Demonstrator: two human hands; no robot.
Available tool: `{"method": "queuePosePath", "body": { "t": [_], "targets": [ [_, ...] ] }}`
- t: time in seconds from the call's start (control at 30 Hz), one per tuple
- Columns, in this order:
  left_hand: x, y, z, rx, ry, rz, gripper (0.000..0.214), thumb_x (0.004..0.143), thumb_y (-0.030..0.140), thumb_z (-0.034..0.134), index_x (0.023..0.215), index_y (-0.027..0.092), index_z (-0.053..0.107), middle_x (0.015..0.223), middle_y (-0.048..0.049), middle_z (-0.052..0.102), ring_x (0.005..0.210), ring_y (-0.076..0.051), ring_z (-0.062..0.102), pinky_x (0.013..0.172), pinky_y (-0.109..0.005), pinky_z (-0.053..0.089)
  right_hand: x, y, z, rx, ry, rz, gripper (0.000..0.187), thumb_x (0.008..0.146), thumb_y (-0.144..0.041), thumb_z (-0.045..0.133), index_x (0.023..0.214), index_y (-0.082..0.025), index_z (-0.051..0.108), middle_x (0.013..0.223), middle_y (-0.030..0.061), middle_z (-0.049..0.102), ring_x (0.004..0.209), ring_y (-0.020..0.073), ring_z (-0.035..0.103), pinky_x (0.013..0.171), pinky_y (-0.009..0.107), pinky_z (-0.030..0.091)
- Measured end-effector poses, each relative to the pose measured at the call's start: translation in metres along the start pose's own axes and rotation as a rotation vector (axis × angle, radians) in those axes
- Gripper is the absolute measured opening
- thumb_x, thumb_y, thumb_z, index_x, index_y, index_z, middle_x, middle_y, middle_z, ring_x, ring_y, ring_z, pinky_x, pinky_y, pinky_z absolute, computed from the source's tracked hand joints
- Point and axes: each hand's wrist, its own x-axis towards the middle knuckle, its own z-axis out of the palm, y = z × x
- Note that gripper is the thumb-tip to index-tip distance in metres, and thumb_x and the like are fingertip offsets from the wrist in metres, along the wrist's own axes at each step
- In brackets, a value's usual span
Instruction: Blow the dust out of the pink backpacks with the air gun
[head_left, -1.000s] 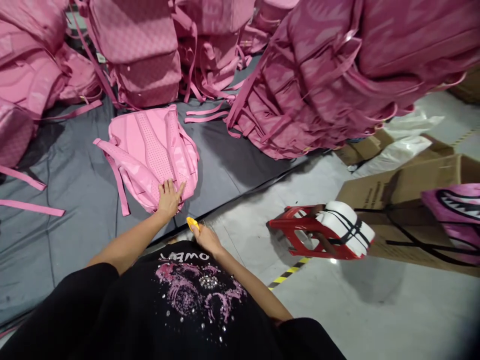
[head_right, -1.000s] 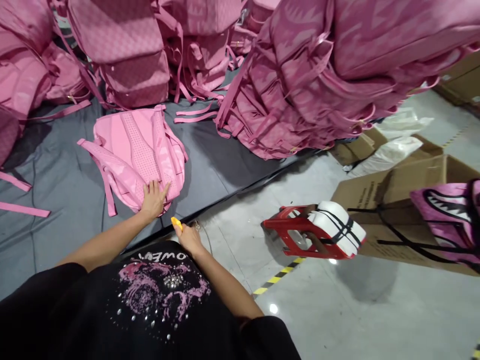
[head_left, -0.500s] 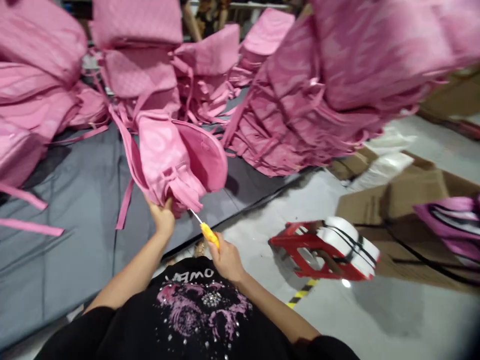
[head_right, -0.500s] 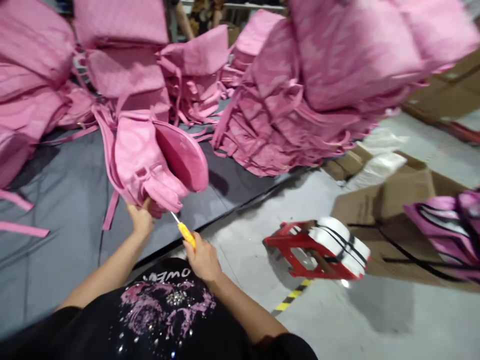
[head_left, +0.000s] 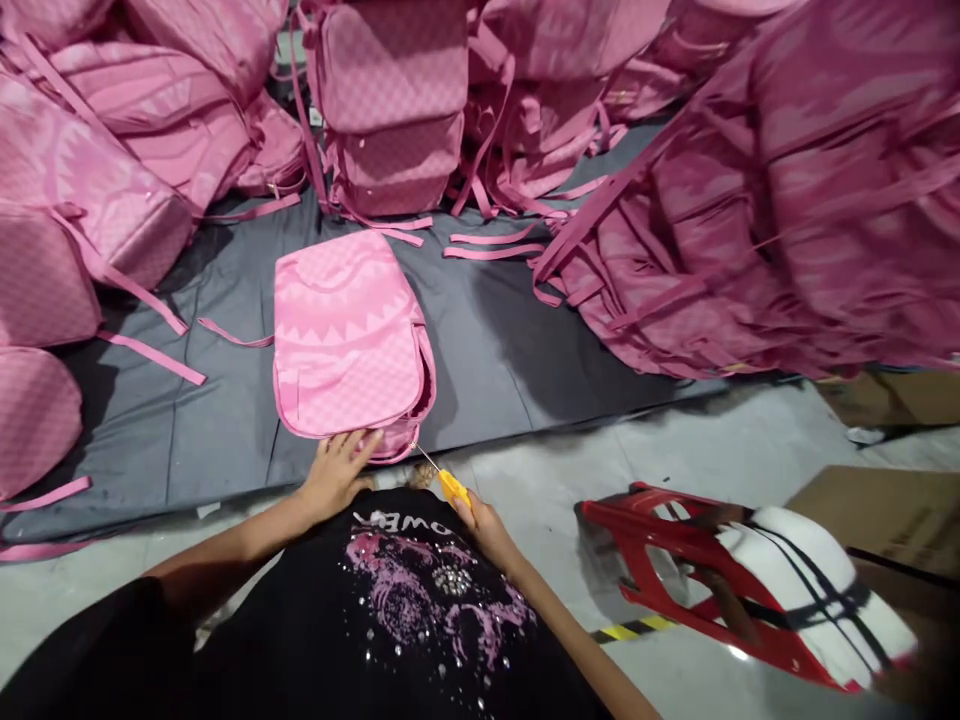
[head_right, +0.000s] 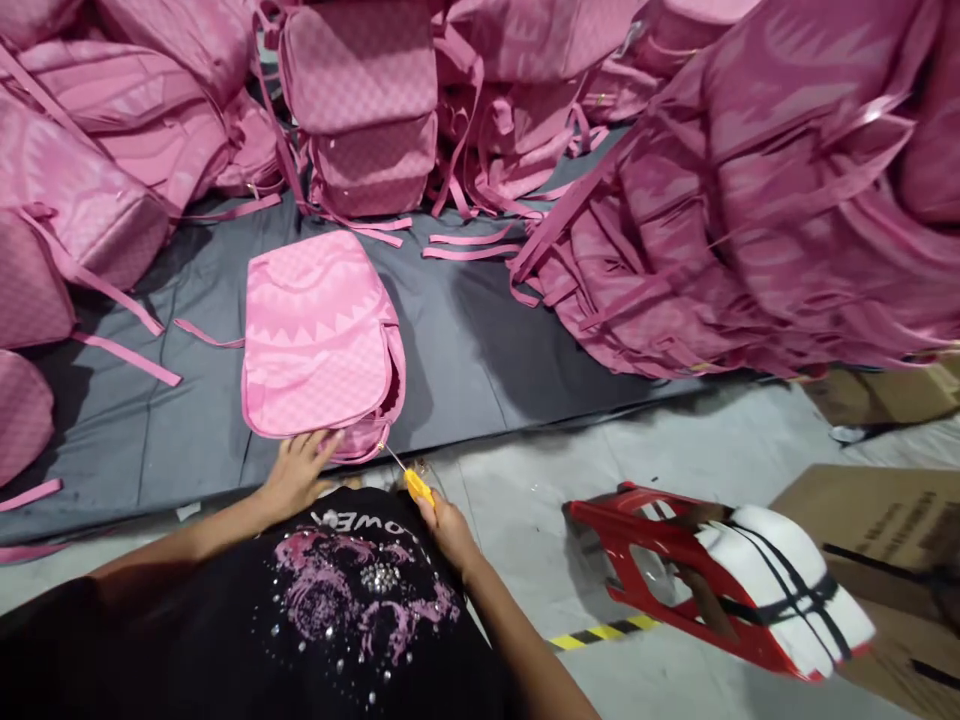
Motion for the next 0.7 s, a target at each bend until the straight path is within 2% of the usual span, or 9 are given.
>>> {"method": "queuePosePath", "body": {
  "t": [0.07,0.13,0.27,0.33,0.37,0.47,0.57,0.63,0.7],
  "targets": [
    [0.006,-0.008,-0.006,0.136,0.098,0.015,0.053,0.090,0.031,0.064,0.142,0.026,0.055,0.134,-0.0136,0.064,0.123,-0.029,0.059,0.106,-0.045,0.044,-0.012,0.017,-0.003,0.036,-0.007,0.010,0.049,0.097,-0.058,0.027,0.101,-0.021,0.059,0.072,0.0044,0.068,0.069,0.0242,0.067,0.068,0.034,0.048],
    [0.013,-0.020,-0.009,0.199,0.143,0.023,0.053,0.090,0.030,0.064,0.142,0.029,0.056,0.140,-0.0131,0.060,0.130,-0.030,0.054,0.111,-0.046,0.039,-0.023,0.027,-0.007,0.054,-0.005,-0.009,0.050,0.097,-0.060,0.026,0.099,-0.022,0.059,0.069,0.0042,0.067,0.066,0.0241,0.066,0.067,0.034,0.049],
    [0.029,-0.057,-0.012,0.276,-0.120,-0.022,0.084,0.073,0.008,0.068,0.152,0.022,0.043,0.162,-0.0147,0.033,0.150,-0.038,0.029,0.120,-0.057,0.026,-0.026,0.012,-0.016,-0.045,0.002,-0.159,0.051,0.096,-0.058,0.030,0.104,-0.021,0.064,0.086,0.0091,0.073,0.078,0.0261,0.069,0.073,0.036,0.049],
    [0.043,-0.072,-0.019,0.215,-0.204,-0.073,0.080,0.070,0.000,0.059,0.148,0.020,0.049,0.156,-0.0118,0.044,0.146,-0.033,0.039,0.119,-0.053,0.030,-0.020,-0.005,-0.017,-0.069,-0.017,-0.214,0.051,0.095,-0.060,0.032,0.101,-0.021,0.065,0.092,0.0100,0.074,0.081,0.0264,0.069,0.074,0.036,0.050],
    [0.052,-0.075,-0.026,0.165,-0.185,-0.120,0.074,0.071,-0.001,0.055,0.143,0.021,0.056,0.149,-0.0099,0.053,0.139,-0.030,0.049,0.116,-0.048,0.037,-0.018,-0.013,-0.017,-0.042,0.000,-0.207,0.053,0.094,-0.061,0.032,0.096,-0.021,0.065,0.089,0.0102,0.073,0.078,0.0259,0.069,0.072,0.035,0.050],
    [0.088,-0.070,-0.061,0.016,0.079,-0.289,0.051,0.076,0.007,0.054,0.121,0.022,0.072,0.115,-0.0062,0.076,0.104,-0.023,0.071,0.091,-0.032,0.052,-0.013,-0.033,-0.017,0.136,0.185,-0.134,0.057,0.095,-0.066,0.023,0.078,-0.022,0.056,0.068,0.0081,0.066,0.061,0.0220,0.062,0.061,0.033,0.048],
    [0.124,-0.057,-0.096,-0.082,0.350,-0.310,0.029,0.078,0.020,0.059,0.100,0.019,0.078,0.086,-0.0040,0.078,0.077,-0.018,0.071,0.070,-0.025,0.048,-0.012,-0.046,-0.023,0.220,0.366,-0.207,0.058,0.095,-0.069,0.015,0.069,-0.026,0.044,0.059,0.0057,0.057,0.055,0.0194,0.056,0.060,0.032,0.047],
    [0.140,-0.049,-0.107,-0.147,0.425,-0.256,0.023,0.080,0.027,0.059,0.089,0.018,0.077,0.074,-0.0026,0.075,0.067,-0.015,0.068,0.062,-0.022,0.044,-0.009,-0.055,-0.033,0.178,0.399,-0.251,0.058,0.096,-0.069,0.015,0.073,-0.025,0.047,0.059,0.0051,0.057,0.055,0.0192,0.056,0.060,0.032,0.047],
    [0.150,-0.038,-0.105,-0.179,0.407,-0.127,0.022,0.080,0.030,0.057,0.084,0.018,0.076,0.069,-0.0024,0.073,0.063,-0.014,0.066,0.060,-0.022,0.042,-0.001,-0.068,-0.047,0.072,0.385,-0.197,0.057,0.098,-0.063,0.018,0.087,-0.021,0.055,0.063,0.0055,0.061,0.056,0.0201,0.058,0.059,0.032,0.046]
  ]
}}
